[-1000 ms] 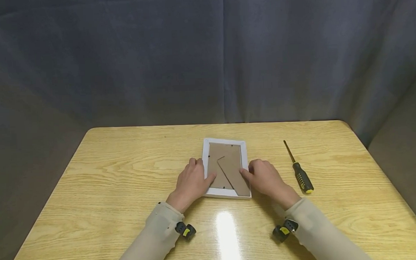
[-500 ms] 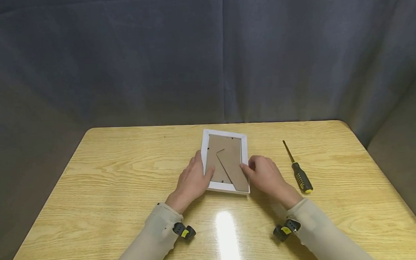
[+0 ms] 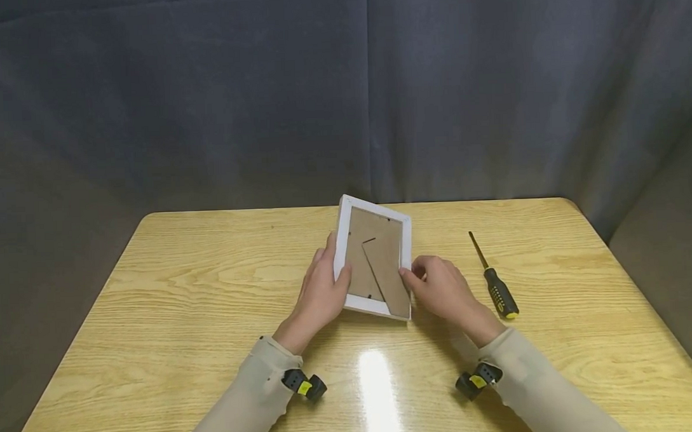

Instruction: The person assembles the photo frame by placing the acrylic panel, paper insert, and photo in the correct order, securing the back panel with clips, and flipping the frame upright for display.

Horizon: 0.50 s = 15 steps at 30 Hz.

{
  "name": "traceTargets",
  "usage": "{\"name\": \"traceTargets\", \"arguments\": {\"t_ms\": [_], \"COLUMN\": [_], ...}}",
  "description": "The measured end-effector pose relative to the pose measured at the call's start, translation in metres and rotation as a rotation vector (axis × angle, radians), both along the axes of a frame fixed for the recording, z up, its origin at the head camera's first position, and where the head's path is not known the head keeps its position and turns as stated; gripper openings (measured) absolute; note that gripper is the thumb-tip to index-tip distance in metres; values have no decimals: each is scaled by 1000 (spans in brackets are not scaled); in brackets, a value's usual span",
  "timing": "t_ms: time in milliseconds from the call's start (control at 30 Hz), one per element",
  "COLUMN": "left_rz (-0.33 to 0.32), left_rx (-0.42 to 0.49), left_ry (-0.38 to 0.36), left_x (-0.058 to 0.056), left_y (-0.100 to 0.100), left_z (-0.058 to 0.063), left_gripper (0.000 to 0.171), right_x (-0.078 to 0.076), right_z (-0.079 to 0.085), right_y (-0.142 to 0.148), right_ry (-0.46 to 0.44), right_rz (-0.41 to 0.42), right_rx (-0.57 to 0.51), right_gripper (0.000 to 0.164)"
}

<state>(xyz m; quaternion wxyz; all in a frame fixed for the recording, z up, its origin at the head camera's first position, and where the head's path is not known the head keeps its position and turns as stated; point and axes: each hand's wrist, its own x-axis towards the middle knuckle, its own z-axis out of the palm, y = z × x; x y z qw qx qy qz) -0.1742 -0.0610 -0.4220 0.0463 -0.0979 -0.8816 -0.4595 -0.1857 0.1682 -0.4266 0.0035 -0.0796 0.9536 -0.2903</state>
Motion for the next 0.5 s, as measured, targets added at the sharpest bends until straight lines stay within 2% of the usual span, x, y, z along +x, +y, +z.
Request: {"name": "traceTargets", "arguments": {"t_ms": [200,333,500], "left_rz": [16,30,34], "left_rx": [-18,-34,-37], "left_ry": [47,74,105], "left_x": [0,0,3], "left_y": [1,2,6], "left_z": [5,9,17], "left_gripper": [66,67,68], "right_x": [3,14,29], "right_z": [10,19,29], "right_y": [-5,-17,-33], "right_ry": [115,174,147], "right_rz": [-45,42,148], "right_rx": [-69,-149,-186], "right_gripper": [46,56,69]}}
